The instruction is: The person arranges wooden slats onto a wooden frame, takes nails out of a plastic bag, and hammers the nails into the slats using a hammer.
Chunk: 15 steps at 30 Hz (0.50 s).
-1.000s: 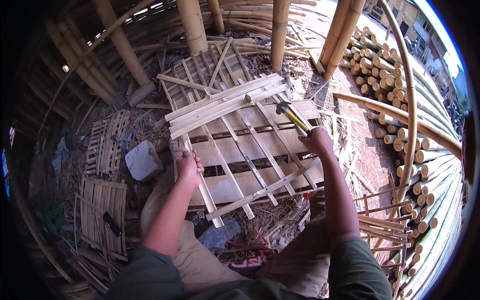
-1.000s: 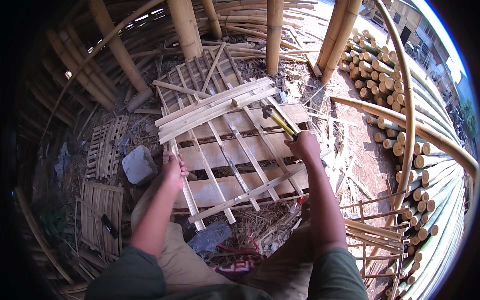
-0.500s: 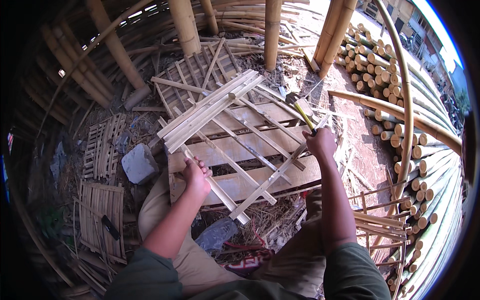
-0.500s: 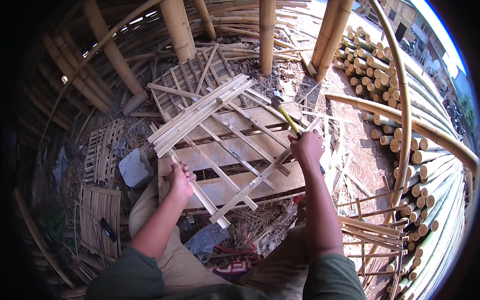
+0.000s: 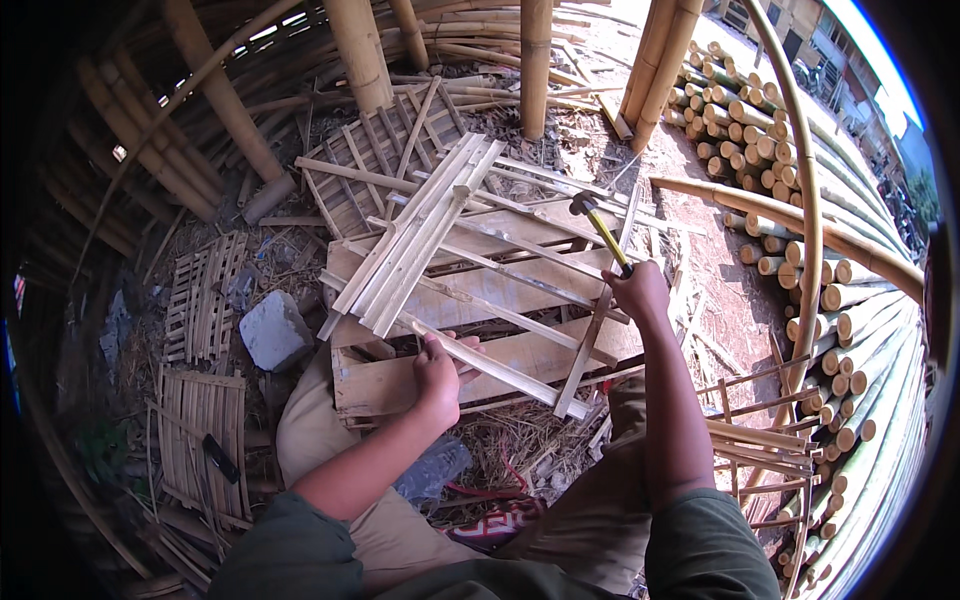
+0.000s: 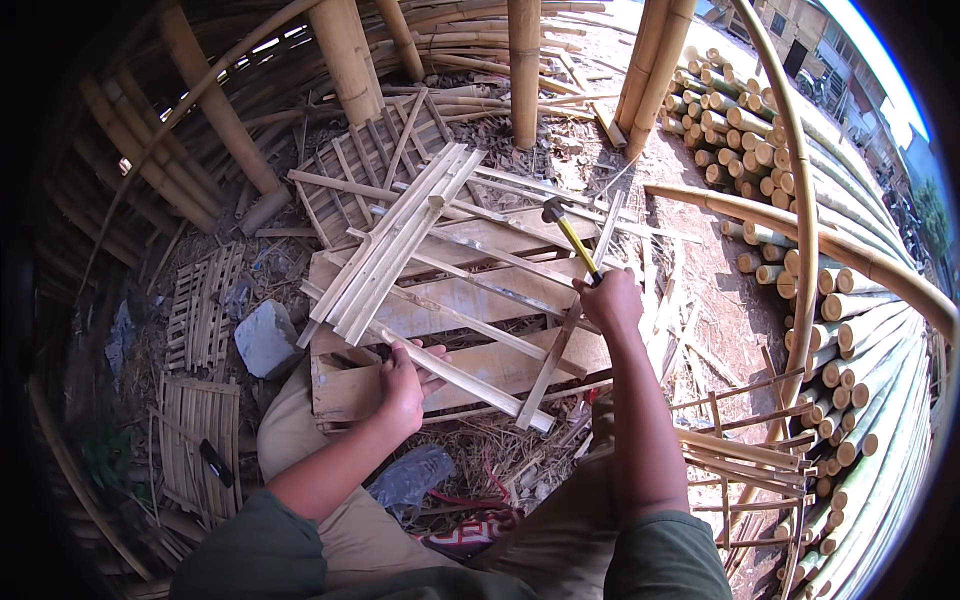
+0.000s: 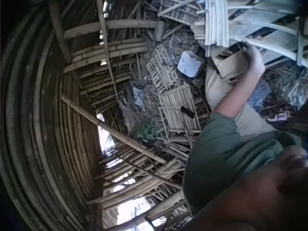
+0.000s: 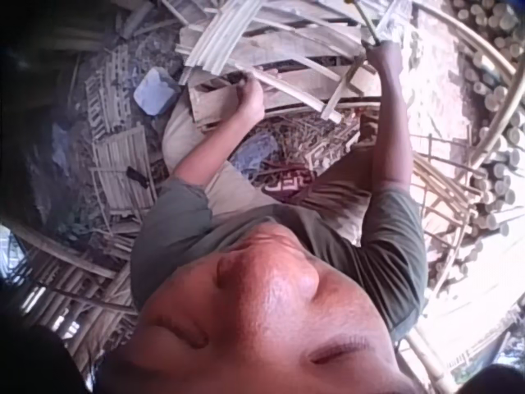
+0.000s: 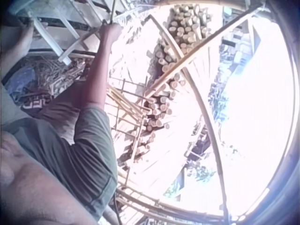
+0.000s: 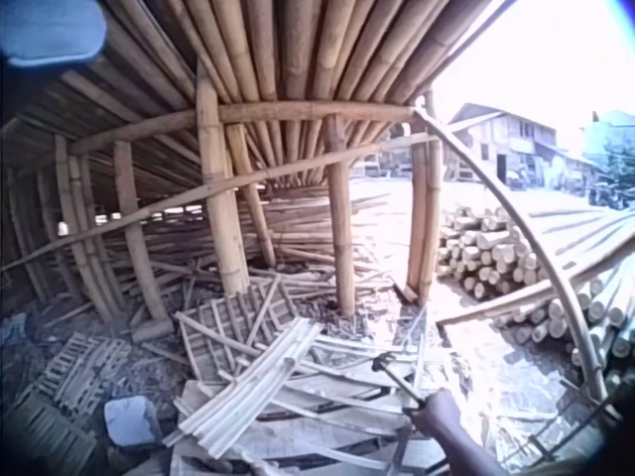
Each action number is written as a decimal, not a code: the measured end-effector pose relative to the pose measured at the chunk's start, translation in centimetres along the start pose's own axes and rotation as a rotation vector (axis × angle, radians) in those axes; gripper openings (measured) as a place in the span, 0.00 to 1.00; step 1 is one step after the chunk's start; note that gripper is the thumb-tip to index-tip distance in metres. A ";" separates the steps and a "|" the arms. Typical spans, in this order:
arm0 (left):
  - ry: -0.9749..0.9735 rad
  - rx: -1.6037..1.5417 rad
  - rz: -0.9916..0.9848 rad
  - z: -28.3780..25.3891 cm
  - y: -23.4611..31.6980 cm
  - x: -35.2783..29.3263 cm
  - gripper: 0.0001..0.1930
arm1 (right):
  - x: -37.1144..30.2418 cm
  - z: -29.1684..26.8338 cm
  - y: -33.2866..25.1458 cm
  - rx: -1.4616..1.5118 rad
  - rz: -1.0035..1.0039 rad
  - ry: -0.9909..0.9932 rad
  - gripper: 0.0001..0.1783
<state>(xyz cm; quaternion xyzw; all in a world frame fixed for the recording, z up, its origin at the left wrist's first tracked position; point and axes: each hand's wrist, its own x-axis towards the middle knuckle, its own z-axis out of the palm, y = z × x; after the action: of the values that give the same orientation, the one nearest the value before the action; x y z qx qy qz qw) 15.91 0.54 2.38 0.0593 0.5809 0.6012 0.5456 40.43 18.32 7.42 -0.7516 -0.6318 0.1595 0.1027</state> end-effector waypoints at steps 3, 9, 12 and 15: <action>-0.028 0.190 -0.004 -0.7 0.4 0.7 0.23 | -0.5 -0.5 -0.9 -0.002 0.025 -0.060 0.28; -0.186 0.535 -0.138 -1.8 3.1 1.6 0.27 | -0.4 -0.2 -1.1 -0.012 0.041 -0.152 0.33; -0.426 0.732 -0.215 -3.1 6.0 1.5 0.30 | -1.1 -0.2 -1.7 -0.045 0.057 -0.164 0.37; -0.647 0.957 -0.220 -2.8 9.5 0.1 0.29 | -1.2 -0.2 -1.6 -0.098 0.038 -0.153 0.38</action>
<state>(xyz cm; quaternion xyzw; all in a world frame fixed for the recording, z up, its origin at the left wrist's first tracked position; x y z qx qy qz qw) 8.30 1.38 8.66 0.4186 0.5945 0.1631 0.6669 38.86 17.45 8.35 -0.7532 -0.6305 0.1871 0.0140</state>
